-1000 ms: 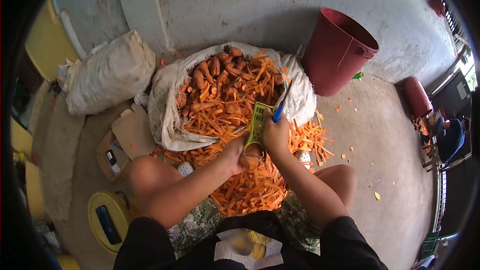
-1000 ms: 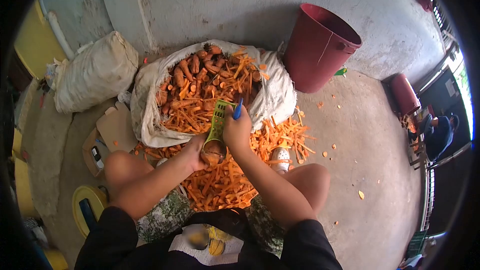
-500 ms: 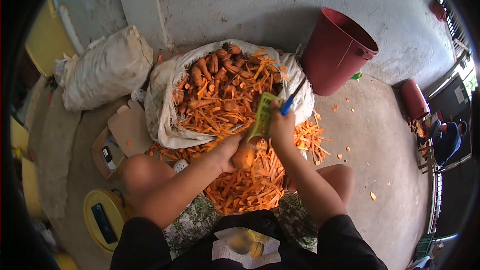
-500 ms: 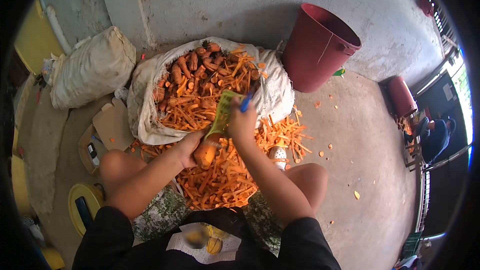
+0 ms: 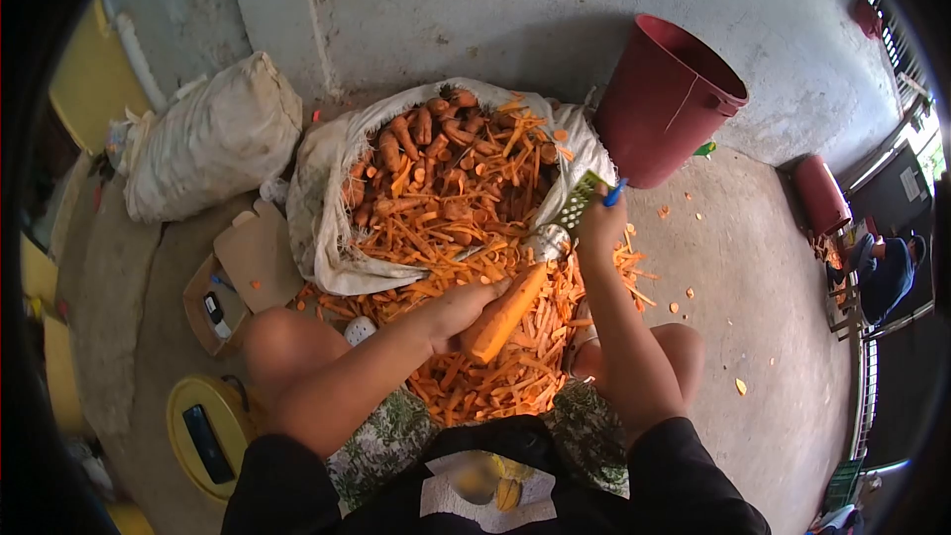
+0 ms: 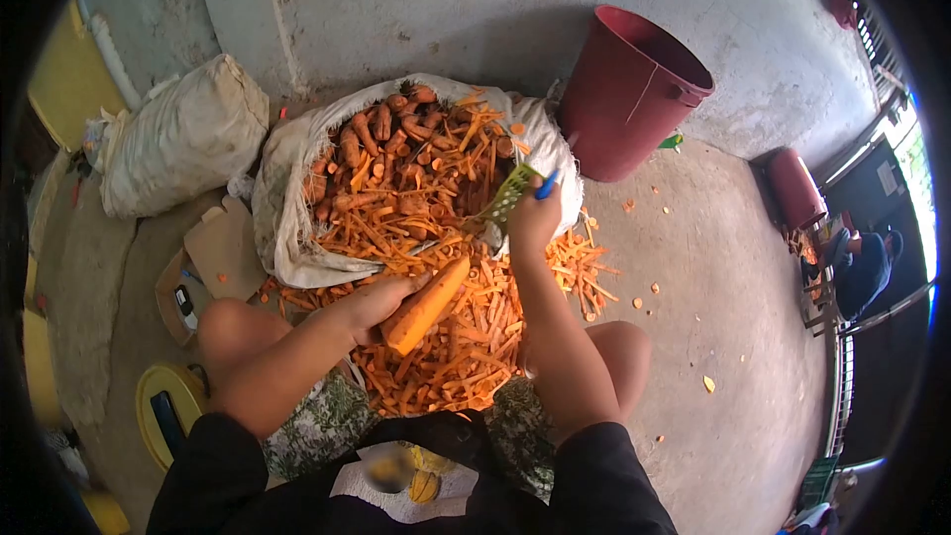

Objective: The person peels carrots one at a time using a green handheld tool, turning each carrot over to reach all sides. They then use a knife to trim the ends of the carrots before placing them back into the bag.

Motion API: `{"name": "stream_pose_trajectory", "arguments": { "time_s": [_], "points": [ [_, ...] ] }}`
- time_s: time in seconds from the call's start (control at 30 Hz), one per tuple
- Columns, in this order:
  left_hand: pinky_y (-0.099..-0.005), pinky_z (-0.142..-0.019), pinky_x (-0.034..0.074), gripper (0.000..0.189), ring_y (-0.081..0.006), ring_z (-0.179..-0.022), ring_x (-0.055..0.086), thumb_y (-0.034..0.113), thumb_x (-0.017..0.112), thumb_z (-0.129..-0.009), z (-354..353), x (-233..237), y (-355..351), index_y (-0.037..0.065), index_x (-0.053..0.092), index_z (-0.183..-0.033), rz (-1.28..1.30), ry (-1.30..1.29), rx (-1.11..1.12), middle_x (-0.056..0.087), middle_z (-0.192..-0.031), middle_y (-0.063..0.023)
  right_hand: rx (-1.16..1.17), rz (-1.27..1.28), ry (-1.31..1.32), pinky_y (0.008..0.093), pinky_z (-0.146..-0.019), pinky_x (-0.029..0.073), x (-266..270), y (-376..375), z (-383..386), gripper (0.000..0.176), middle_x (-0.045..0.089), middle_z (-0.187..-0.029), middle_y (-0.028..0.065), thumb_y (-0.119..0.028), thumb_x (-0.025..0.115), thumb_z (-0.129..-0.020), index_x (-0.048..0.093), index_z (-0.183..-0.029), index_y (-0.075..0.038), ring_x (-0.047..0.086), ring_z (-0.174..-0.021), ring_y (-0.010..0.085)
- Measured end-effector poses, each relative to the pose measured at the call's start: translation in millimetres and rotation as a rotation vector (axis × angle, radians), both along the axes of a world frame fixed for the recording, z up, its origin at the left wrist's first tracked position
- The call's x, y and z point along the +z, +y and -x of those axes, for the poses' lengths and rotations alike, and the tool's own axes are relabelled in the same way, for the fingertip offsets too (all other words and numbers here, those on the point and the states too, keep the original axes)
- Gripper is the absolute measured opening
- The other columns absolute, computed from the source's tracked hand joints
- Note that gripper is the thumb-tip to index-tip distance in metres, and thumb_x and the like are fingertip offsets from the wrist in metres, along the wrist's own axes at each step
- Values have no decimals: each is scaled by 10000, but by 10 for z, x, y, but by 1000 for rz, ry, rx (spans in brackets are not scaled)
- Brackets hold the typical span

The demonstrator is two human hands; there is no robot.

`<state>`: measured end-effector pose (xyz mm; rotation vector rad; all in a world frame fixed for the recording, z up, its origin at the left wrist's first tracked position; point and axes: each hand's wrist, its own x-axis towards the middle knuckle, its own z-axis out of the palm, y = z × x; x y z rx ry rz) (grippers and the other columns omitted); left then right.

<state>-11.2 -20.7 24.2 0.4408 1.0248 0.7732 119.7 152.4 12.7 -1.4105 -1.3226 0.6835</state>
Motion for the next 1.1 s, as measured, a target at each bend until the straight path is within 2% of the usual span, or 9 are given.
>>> {"name": "stream_pose_trajectory", "arguments": {
  "time_s": [0.13,0.27,0.37,0.57,0.63,0.73,0.9,1.0,1.1],
  "points": [
    [-255,-568,500,407,-109,-700,573,382,328,-910,58,85,19,45,487,-1074,-35,-174,43,565,-824,-30,221,151,360,235,-443,293,256,-340,92,237,428,-563,-29,-237,470,-880,525,-794,-24,358,-481,55],
    [-332,-574,513,398,-195,-687,588,372,303,-911,57,-144,162,36,490,-1012,42,-155,278,565,-826,-65,507,176,285,215,-413,350,282,-853,300,218,477,-593,-5,-238,483,-870,502,-871,-21,436,-460,69],
    [-338,-527,497,317,-200,-657,587,267,283,-911,39,-146,157,35,494,-958,-78,-427,314,567,-820,-100,507,142,223,230,-409,357,122,-909,341,204,478,-594,-1,-227,484,-871,497,-860,-24,441,-459,75],
    [-305,-508,471,357,-156,-601,524,314,264,-921,12,-391,184,33,485,-924,-79,-363,192,530,-742,-61,434,25,-4,249,-421,344,96,-815,300,219,478,-600,11,-229,464,-882,503,-850,-15,414,-470,76],
    [-296,-518,468,391,-149,-609,513,346,249,-922,-14,-150,76,36,486,-915,-7,-277,114,521,-740,-55,227,31,50,325,-459,355,170,-565,224,270,469,-554,64,-258,432,-892,472,-774,-19,429,-468,155],
    [-294,-543,468,448,-157,-646,523,402,228,-921,-29,24,12,36,484,-908,-3,-159,-38,513,-759,-57,-19,-102,-75,303,-477,355,-35,-27,-69,249,488,-602,55,-237,438,-889,482,-774,-20,427,-503,113],
    [-321,-599,501,365,-180,-698,568,352,310,-917,1,95,60,37,493,-942,71,-144,259,540,-806,-68,243,128,318,259,-451,397,361,-470,83,271,510,-628,26,-261,436,-892,522,-872,-5,441,-481,95],
    [-313,-622,508,333,-168,-704,577,329,324,-913,41,-143,122,51,501,-956,33,-305,323,563,-829,-67,457,202,333,262,-438,385,197,-792,254,247,481,-587,33,-240,440,-891,466,-763,-30,445,-481,104],
    [-311,-600,509,303,-160,-698,586,296,317,-912,29,-247,132,61,503,-961,-4,-383,290,575,-829,-67,464,74,167,234,-448,366,55,-878,292,209,495,-634,9,-222,494,-869,494,-817,-20,445,-523,61]
  ]
}}
